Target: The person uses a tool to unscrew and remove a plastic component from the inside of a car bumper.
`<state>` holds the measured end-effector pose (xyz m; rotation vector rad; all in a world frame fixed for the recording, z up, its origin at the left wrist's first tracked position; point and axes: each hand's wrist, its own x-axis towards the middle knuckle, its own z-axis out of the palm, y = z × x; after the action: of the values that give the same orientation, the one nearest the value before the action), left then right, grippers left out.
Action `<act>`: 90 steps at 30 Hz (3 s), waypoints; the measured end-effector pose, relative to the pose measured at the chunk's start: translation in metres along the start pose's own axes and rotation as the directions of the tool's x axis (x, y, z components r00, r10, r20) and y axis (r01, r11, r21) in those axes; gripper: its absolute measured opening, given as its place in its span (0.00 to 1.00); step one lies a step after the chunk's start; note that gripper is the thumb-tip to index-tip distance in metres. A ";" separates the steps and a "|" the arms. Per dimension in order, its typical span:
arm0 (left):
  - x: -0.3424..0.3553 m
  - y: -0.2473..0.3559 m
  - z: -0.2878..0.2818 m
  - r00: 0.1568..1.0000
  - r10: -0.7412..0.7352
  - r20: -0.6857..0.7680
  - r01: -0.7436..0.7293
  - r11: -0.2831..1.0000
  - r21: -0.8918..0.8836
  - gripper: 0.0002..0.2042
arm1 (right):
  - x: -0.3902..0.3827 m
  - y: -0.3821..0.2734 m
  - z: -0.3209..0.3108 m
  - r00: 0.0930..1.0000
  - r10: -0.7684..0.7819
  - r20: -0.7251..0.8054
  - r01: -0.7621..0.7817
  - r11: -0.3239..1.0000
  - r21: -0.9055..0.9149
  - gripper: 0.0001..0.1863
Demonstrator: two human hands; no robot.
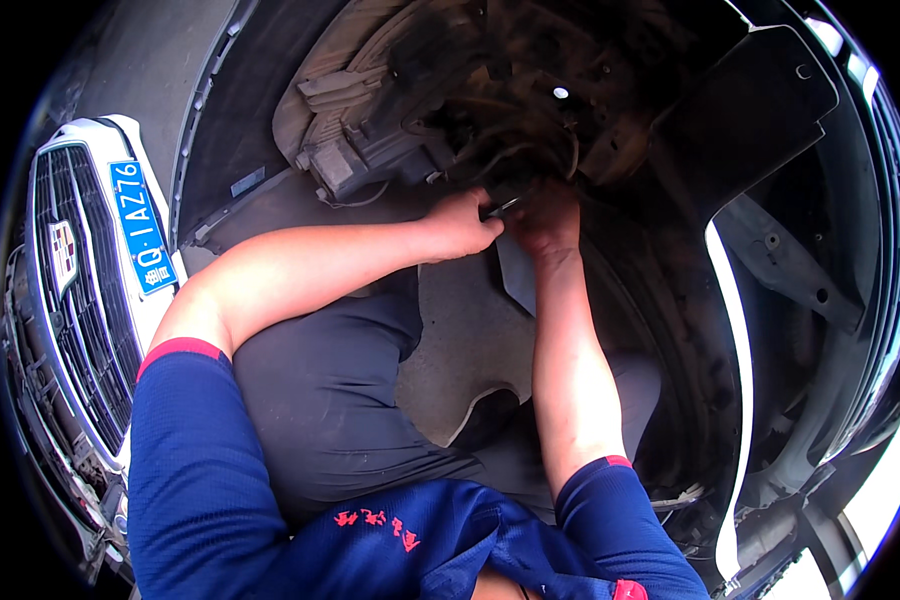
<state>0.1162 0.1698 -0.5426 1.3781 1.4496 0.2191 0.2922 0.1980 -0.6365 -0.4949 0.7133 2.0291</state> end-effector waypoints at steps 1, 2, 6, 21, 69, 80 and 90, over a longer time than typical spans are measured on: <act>0.002 0.005 -0.002 1.000 0.008 0.007 -0.008 1.000 -0.002 0.23 | -0.004 -0.003 0.001 0.934 -0.338 -0.115 0.245 0.842 -0.481 0.08; 0.007 0.012 -0.001 0.998 0.033 0.057 -0.034 0.999 0.021 0.23 | -0.003 -0.018 -0.013 0.938 -0.346 0.018 0.307 0.806 -0.507 0.07; -0.010 -0.029 -0.016 0.989 -0.011 0.145 -0.025 0.969 0.246 0.22 | -0.027 0.017 -0.008 0.885 -0.449 -0.120 0.344 0.806 -0.481 0.05; -0.007 -0.092 -0.033 0.983 -0.181 0.025 0.176 0.974 0.142 0.23 | 0.008 0.072 -0.027 0.924 -0.346 -0.161 0.075 0.577 -0.813 0.15; 0.000 -0.115 -0.031 0.977 -0.206 -0.062 0.214 0.960 0.179 0.25 | 0.043 0.069 -0.023 0.939 -0.273 -0.207 -0.009 0.585 -0.811 0.11; -0.006 -0.098 -0.015 0.973 0.024 -0.227 0.045 0.954 0.295 0.20 | 0.033 0.071 -0.032 0.945 -0.241 -0.220 0.043 0.761 -0.648 0.09; 0.013 -0.114 -0.011 0.984 -0.056 -0.170 0.121 0.911 0.394 0.21 | -0.084 0.055 -0.014 0.940 -0.152 -0.305 -0.301 0.044 -0.952 0.12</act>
<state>0.0421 0.1498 -0.6287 1.6483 1.7533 -0.0385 0.2893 0.1130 -0.5813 -1.6998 -0.8278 2.2847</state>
